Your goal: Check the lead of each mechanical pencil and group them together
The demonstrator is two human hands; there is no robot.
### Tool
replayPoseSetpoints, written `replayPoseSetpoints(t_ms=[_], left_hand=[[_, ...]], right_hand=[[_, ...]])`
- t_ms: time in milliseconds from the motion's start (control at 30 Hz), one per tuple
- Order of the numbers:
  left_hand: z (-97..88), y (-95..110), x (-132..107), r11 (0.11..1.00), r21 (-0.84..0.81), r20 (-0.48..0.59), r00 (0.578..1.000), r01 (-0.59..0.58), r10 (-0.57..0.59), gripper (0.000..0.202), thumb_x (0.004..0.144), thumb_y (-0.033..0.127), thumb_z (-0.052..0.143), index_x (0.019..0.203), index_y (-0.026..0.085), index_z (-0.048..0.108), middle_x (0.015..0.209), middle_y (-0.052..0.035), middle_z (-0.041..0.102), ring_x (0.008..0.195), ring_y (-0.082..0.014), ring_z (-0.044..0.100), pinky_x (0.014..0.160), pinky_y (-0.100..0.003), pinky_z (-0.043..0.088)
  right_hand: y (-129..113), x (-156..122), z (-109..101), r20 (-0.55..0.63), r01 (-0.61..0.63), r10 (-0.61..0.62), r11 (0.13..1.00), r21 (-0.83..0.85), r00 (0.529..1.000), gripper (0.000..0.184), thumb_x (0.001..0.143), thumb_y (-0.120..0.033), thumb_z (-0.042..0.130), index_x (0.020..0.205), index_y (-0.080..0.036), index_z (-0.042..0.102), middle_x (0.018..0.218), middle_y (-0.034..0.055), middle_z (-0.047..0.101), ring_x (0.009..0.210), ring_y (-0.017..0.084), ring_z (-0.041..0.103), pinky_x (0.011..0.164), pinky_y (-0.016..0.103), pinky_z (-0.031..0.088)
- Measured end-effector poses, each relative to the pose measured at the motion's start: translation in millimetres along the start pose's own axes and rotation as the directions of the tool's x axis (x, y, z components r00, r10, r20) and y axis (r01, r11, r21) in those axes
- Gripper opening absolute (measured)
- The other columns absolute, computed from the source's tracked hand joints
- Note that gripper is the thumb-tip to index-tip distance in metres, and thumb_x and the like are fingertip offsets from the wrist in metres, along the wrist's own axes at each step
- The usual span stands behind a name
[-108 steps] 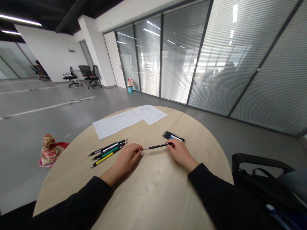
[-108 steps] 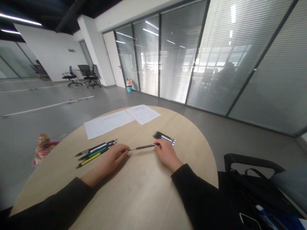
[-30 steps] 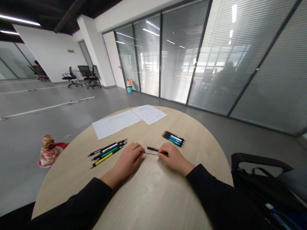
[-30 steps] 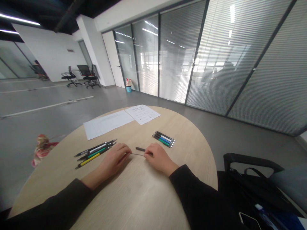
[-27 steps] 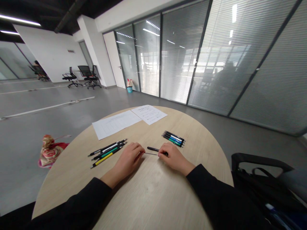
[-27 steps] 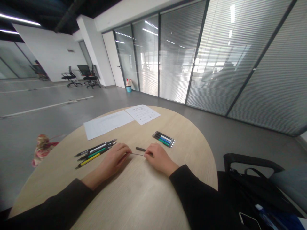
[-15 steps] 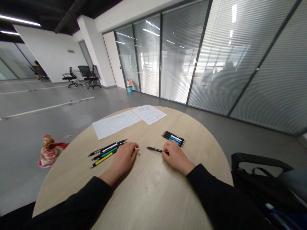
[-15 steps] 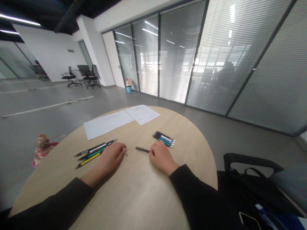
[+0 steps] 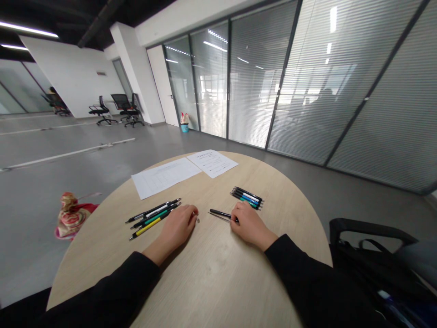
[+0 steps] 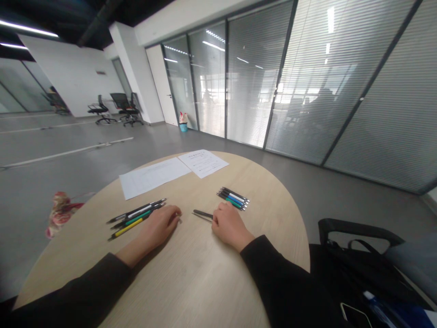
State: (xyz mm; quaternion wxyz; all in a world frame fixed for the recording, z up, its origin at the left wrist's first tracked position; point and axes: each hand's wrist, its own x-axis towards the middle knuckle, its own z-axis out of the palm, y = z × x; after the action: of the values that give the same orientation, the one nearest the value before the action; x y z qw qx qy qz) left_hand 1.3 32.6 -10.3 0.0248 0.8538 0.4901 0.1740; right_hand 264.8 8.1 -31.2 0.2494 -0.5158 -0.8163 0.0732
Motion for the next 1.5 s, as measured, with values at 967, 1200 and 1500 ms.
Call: replayPoseSetpoints(t_ms=[967, 1200, 1500], left_hand=[[1.9, -1.6, -1.0, 1.000, -0.008, 0.044, 0.999, -0.001, 0.002, 0.010, 0.091, 0.020, 0.049, 0.091, 0.020, 0.060, 0.091, -0.0085, 0.064, 0.089, -0.0244, 0.061, 0.081, -0.037, 0.048], [1.1, -2.3, -0.9, 1.000, -0.030, 0.035, 0.999, -0.005, 0.006, 0.010, 0.090, 0.021, 0.050, 0.091, 0.020, 0.060, 0.090, -0.0081, 0.064, 0.087, -0.0244, 0.060, 0.080, -0.037, 0.047], [1.3, -1.9, -1.9, 1.000, -0.001, 0.057, 0.998, -0.009, 0.009, 0.009, 0.092, 0.024, 0.050, 0.092, 0.020, 0.058, 0.091, -0.0076, 0.063, 0.087, -0.0239, 0.060, 0.079, -0.036, 0.046]], right_hand=[[3.4, -0.5, 3.4, 0.013, 0.003, -0.003, 1.000, 0.020, 1.000, 0.012, 0.082, -0.009, 0.065, 0.072, -0.017, 0.064, 0.087, 0.0064, 0.060, 0.093, 0.022, 0.051, 0.084, 0.033, 0.039], [2.3, -0.2, 1.2, 0.010, 0.002, -0.002, 0.999, 0.041, 1.000, 0.014, 0.082, -0.009, 0.064, 0.072, -0.017, 0.063, 0.086, 0.0061, 0.060, 0.092, 0.021, 0.051, 0.083, 0.033, 0.039], [2.8, 0.0, -0.1, 0.002, -0.023, 0.023, 0.993, 0.114, 1.000, 0.012, 0.085, -0.010, 0.062, 0.075, -0.017, 0.064, 0.088, 0.0060, 0.060, 0.093, 0.020, 0.053, 0.086, 0.032, 0.041]])
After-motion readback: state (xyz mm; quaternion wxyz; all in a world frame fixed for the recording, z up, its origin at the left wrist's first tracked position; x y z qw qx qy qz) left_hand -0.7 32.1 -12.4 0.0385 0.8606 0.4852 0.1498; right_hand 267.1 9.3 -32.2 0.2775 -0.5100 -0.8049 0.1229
